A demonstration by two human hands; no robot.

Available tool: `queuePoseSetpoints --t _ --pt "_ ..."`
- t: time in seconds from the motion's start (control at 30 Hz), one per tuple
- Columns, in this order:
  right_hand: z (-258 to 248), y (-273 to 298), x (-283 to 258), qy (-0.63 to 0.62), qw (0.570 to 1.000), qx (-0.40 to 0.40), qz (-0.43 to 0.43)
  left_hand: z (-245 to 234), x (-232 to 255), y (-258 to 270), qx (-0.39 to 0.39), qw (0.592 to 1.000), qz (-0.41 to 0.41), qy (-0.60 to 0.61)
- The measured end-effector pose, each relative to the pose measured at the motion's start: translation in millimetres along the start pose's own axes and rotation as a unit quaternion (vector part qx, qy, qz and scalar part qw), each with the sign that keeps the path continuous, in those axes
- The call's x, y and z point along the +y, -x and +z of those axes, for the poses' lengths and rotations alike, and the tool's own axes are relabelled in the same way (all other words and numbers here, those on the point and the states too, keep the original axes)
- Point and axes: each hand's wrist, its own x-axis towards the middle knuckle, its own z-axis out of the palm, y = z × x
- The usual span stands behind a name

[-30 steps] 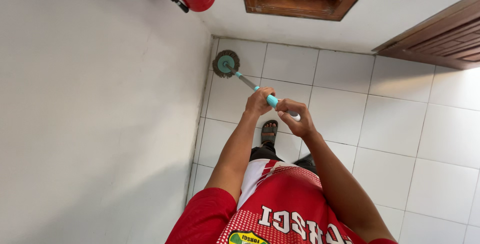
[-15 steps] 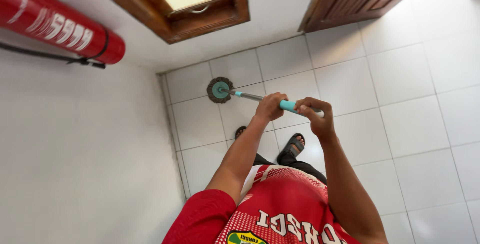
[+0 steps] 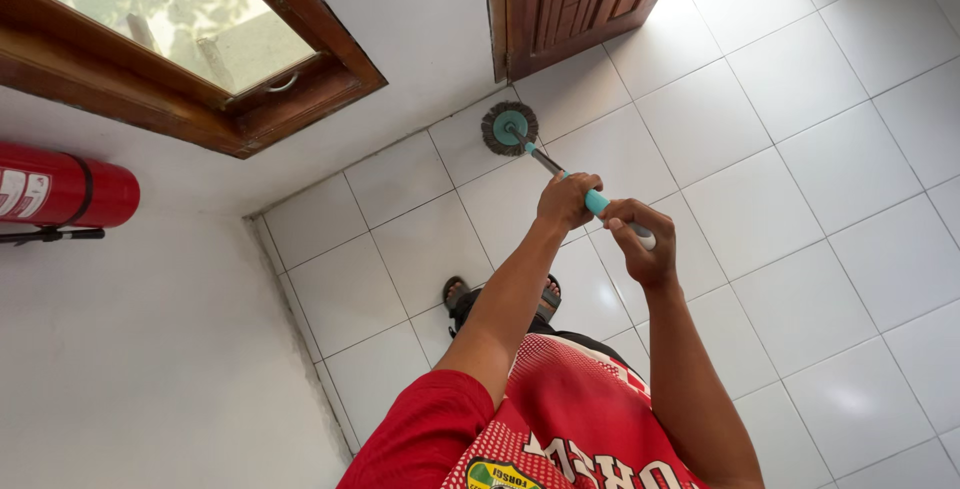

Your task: The person mops a tiled floor using a spin mop, first spinning the mop head in a bucket of water and then scrubbing the floor in a circular motion near a doorway and a fire extinguisher.

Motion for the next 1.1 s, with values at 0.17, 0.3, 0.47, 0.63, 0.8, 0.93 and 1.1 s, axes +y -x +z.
queuePoseSetpoints --t 0.17,0.3,0.47,0.63,0.8,0.93,1.1 --pt "6 -6 23 -0.101 0.994 -0.037 -0.004 -3 -19 8 -0.019 0.998 -0.056 -0.005" --pt "23 -16 43 -0.151 0.986 -0.070 0.010 -12 -50 14 -0.060 0.991 -0.115 -0.035" --pt "46 -42 52 -0.120 0.981 -0.122 0.095 -24 -91 21 -0.023 0.987 -0.145 -0.063" --pt "50 -86 58 -0.074 0.982 -0.119 0.123 -47 -96 -13 -0.031 0.981 -0.189 -0.027" --pt "16 -128 65 -0.106 0.987 -0.027 0.121 -51 -73 -71 -0.051 0.990 -0.133 0.015" --pt "-21 -140 46 -0.084 0.987 0.055 0.127 -36 -41 -119 -0.066 0.997 -0.047 0.015" --pt "-51 -136 16 -0.004 0.979 0.176 0.098 -9 5 -164 -0.104 0.992 0.063 0.041"
